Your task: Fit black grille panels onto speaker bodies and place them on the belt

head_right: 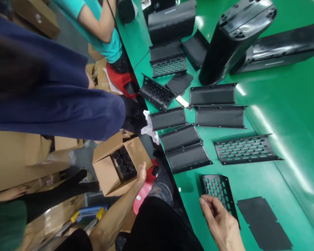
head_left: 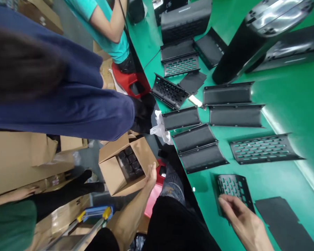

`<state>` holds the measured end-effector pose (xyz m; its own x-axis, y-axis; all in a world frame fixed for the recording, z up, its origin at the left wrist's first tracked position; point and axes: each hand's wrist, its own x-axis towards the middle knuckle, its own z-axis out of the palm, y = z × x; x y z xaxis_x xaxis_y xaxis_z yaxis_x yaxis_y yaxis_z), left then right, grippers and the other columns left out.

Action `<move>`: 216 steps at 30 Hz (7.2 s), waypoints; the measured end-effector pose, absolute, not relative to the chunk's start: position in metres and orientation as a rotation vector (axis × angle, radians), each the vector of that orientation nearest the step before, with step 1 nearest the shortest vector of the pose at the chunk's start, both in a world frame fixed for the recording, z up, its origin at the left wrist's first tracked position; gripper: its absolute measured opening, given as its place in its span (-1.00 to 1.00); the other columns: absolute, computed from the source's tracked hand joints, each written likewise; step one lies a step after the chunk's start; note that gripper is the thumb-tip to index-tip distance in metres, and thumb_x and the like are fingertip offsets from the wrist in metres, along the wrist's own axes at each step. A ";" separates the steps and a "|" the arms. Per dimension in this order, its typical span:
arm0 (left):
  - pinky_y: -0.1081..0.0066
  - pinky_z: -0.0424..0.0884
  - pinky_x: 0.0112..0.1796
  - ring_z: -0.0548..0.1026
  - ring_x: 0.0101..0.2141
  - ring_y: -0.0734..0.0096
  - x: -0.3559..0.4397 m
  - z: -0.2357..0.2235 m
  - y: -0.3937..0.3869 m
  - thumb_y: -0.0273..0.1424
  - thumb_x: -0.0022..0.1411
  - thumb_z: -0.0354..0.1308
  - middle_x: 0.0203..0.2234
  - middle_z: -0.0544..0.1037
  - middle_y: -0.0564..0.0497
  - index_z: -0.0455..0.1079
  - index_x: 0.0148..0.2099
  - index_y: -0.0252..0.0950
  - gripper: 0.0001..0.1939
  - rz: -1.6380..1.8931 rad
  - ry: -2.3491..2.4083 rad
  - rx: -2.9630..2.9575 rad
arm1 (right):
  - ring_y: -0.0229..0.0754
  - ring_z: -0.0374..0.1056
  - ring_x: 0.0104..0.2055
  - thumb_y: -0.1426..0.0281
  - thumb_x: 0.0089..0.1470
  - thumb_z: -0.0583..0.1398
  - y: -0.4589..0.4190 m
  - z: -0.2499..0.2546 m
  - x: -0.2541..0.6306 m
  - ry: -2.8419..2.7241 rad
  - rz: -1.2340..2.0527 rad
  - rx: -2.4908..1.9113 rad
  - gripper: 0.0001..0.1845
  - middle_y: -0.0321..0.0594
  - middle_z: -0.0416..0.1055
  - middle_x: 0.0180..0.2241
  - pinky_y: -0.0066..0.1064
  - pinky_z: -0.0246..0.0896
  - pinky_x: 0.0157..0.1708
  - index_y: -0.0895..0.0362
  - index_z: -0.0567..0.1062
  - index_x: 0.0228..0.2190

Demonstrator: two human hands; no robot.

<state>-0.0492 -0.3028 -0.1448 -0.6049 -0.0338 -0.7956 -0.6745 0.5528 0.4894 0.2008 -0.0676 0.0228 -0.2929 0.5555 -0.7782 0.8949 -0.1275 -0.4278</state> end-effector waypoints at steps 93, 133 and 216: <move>0.57 0.19 -0.52 0.23 -0.57 0.63 -0.001 0.084 -0.086 -0.15 0.01 0.48 -0.51 0.31 0.19 0.26 -0.24 -0.25 -0.51 0.779 1.142 0.586 | -0.38 0.08 -0.71 -0.13 -0.02 0.38 -0.138 0.079 0.281 0.615 -2.795 2.575 -0.44 -0.49 0.17 -0.67 -0.55 0.04 -0.75 0.11 0.48 -0.35; 0.59 0.25 -0.51 0.29 -0.56 0.64 -0.010 0.069 -0.096 -0.20 0.10 0.46 -0.48 0.38 0.20 0.26 -0.14 -0.25 -0.53 0.721 1.122 0.638 | -0.39 0.02 -0.71 -0.20 -0.16 0.40 -0.133 0.073 0.274 0.595 -2.604 2.679 -0.37 -0.49 0.17 -0.72 -0.55 -0.08 -0.76 0.09 0.45 -0.42; 0.50 0.29 -0.35 0.41 -0.39 0.52 -0.014 0.059 -0.094 -0.25 0.09 0.47 -0.32 0.44 0.07 0.28 0.04 -0.24 -0.43 0.729 1.057 0.660 | -0.31 0.13 -0.60 -0.01 0.00 0.41 -0.134 0.064 0.287 0.832 -2.734 2.597 -0.52 -0.36 0.36 -0.53 -0.45 0.10 -0.60 0.10 0.55 -0.24</move>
